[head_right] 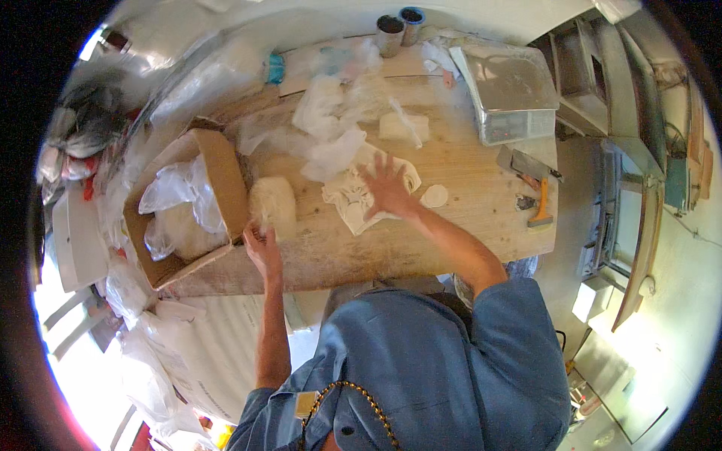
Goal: The person weighs noodles on a digital scale, then moves to a large metal bowl. They add flour and water to the noodles and begin mixing the ingredients by hand to form a dough.
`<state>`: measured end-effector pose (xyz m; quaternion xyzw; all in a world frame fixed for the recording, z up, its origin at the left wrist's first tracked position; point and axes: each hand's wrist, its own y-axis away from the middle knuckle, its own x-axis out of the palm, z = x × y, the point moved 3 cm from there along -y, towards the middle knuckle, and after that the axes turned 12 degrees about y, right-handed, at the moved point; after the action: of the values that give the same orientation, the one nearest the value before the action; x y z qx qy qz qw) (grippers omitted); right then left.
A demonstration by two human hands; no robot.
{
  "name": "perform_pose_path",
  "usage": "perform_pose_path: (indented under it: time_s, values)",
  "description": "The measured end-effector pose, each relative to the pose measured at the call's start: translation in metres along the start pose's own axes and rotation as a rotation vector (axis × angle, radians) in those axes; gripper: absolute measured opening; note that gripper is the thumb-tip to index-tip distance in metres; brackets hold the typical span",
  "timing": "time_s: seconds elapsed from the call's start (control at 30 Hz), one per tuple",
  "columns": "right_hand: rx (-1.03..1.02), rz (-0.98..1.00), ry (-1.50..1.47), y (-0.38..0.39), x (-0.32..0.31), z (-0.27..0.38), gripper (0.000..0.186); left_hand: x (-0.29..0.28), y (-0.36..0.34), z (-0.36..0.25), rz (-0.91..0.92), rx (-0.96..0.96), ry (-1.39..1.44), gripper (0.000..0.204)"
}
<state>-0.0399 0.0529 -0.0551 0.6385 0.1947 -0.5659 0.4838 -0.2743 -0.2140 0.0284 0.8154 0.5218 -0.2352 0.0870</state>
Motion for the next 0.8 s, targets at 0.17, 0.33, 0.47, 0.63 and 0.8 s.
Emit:
perform_pose_path:
  time_s: [0.17,0.33,0.47,0.63,0.8]
  values:
    - [-0.005,-0.234,0.073,0.019,0.022,0.014,0.115,0.070,0.085,-0.007,0.588,-0.092,0.081,0.060]
    - [-0.130,-0.192,-0.230,0.037,0.051,0.007,0.088,0.124,0.114,0.031,0.503,0.011,-0.152,0.087]
    - [-0.254,-0.324,-0.300,0.077,0.051,-0.016,0.101,0.153,0.113,0.055,0.492,0.117,-0.222,0.087]
    - [0.130,-0.334,-0.353,0.138,0.048,-0.108,0.124,0.188,0.089,0.057,0.508,0.288,-0.043,0.082]
    - [-0.102,-0.235,-0.397,0.110,0.098,-0.076,0.116,0.225,0.096,0.035,0.631,0.357,0.126,0.069]
